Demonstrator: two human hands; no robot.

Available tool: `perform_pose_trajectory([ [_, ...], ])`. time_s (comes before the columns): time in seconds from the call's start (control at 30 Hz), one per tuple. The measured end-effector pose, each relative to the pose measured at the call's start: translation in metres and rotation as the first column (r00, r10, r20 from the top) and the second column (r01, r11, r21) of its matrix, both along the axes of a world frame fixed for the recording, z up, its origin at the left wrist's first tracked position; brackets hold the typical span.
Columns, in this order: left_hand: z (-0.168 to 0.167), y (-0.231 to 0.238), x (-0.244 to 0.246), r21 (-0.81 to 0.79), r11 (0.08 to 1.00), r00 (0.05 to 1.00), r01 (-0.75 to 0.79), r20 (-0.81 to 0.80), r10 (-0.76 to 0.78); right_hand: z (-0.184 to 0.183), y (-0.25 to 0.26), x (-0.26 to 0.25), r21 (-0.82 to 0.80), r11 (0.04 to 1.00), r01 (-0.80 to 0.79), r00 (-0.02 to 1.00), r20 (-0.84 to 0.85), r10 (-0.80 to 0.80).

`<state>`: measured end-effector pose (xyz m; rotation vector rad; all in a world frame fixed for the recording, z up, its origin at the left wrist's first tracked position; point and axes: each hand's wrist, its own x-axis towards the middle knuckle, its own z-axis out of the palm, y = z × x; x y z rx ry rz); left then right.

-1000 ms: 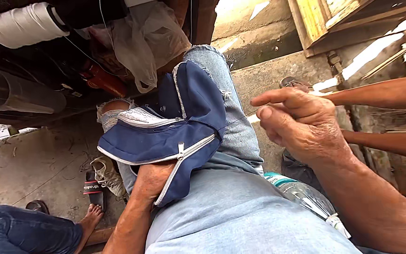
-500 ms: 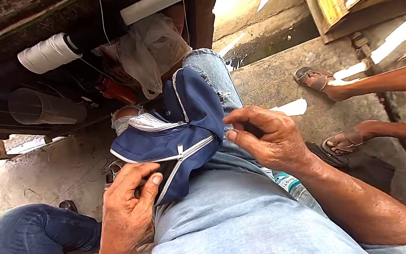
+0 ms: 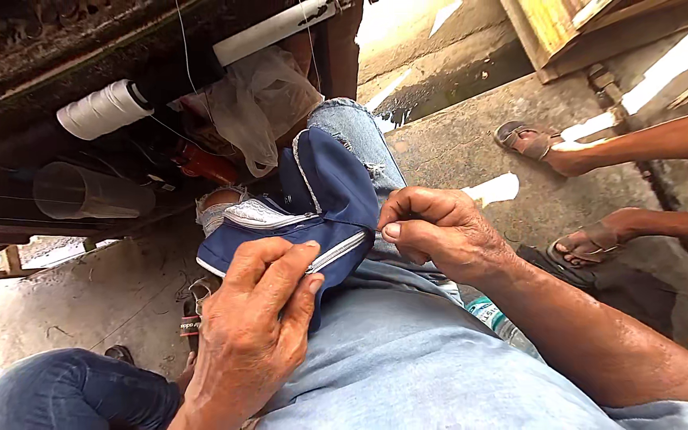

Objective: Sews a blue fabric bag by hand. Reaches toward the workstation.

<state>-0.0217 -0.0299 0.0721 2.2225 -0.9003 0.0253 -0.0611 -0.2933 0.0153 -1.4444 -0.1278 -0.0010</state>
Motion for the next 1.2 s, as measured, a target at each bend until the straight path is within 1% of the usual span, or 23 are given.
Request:
perform_pose_trajectory([
  [0.07,0.004,-0.019,0.008,0.07,0.994,0.996,0.08,0.031,-0.082,-0.001,0.0,-0.002,0.149,0.988,-0.026,0.998,-0.056,0.035],
  [0.13,0.003,-0.037,0.018,0.154,0.978,0.988,0.142,0.038,-0.15,-0.002,0.002,-0.003,0.19,0.981,-0.032,0.999,-0.029,0.039],
  [0.2,-0.002,-0.052,0.03,0.182,0.962,0.978,0.205,-0.006,-0.207,-0.003,0.004,-0.002,0.19,0.982,-0.016,1.0,0.012,0.014],
  [0.27,-0.009,-0.062,0.039,0.13,0.956,0.964,0.262,-0.075,-0.254,-0.006,0.005,-0.002,0.182,0.983,0.0,0.999,0.049,-0.009],
  [0.33,-0.012,-0.067,0.043,0.034,0.958,0.951,0.284,-0.137,-0.277,-0.007,0.004,-0.002,0.158,0.987,0.02,0.997,0.071,-0.031],
  [0.47,-0.018,-0.068,0.047,-0.131,0.958,0.926,0.256,-0.253,-0.282,-0.011,0.001,0.0,0.184,0.981,0.065,0.997,0.037,-0.073],
  [0.57,-0.019,-0.068,0.051,-0.193,0.951,0.899,0.243,-0.323,-0.295,-0.013,0.002,0.002,0.166,0.982,0.085,0.995,0.029,-0.091],
  [0.6,-0.018,-0.068,0.052,-0.218,0.945,0.876,0.244,-0.369,-0.311,-0.012,0.002,0.003,0.15,0.985,0.09,0.995,0.033,-0.096],
  [0.7,-0.016,-0.066,0.057,-0.29,0.911,0.737,0.293,-0.539,-0.408,-0.009,0.001,0.006,0.069,0.993,0.095,0.99,0.099,-0.102],
  [0.77,-0.018,-0.06,0.063,-0.387,0.873,0.586,0.298,-0.647,-0.487,-0.005,0.0,0.004,-0.045,0.992,0.12,0.978,0.175,-0.111],
  [0.83,-0.02,-0.054,0.066,-0.522,0.831,0.435,0.19,-0.714,-0.548,-0.003,-0.004,-0.001,-0.243,0.957,0.156,0.964,0.25,-0.093],
  [0.87,-0.021,-0.051,0.068,-0.573,0.808,0.382,0.133,-0.723,-0.576,-0.004,-0.007,-0.005,-0.348,0.924,0.16,0.962,0.263,-0.067],
  [0.9,-0.022,-0.049,0.07,-0.611,0.786,0.349,0.09,-0.72,-0.6,-0.007,-0.007,-0.009,-0.448,0.881,0.153,0.966,0.255,-0.038],
  [0.93,-0.022,-0.047,0.071,-0.632,0.772,0.338,0.062,-0.715,-0.612,-0.012,-0.005,-0.014,-0.532,0.835,0.144,0.972,0.234,-0.018],
  [0.97,-0.023,-0.045,0.072,-0.636,0.77,0.343,0.05,-0.713,-0.612,-0.018,-0.001,-0.018,-0.585,0.798,0.144,0.976,0.216,-0.018],
  [1.0,-0.022,-0.044,0.072,-0.615,0.787,0.375,0.06,-0.716,-0.588,-0.024,0.004,-0.019,-0.604,0.782,0.153,0.977,0.211,-0.028],
  [1.03,-0.021,-0.044,0.071,-0.578,0.812,0.419,0.083,-0.719,-0.555,-0.029,0.008,-0.019,-0.586,0.794,0.163,0.975,0.219,-0.038],
  [1.1,-0.016,-0.046,0.069,-0.5,0.858,0.506,0.116,-0.714,-0.485,-0.033,0.01,-0.017,-0.47,0.874,0.121,0.978,0.206,-0.025],
  [1.2,-0.01,-0.046,0.067,-0.379,0.913,0.627,0.149,-0.678,-0.384,-0.025,0.005,-0.015,-0.237,0.971,0.011,0.994,0.109,0.016],
])
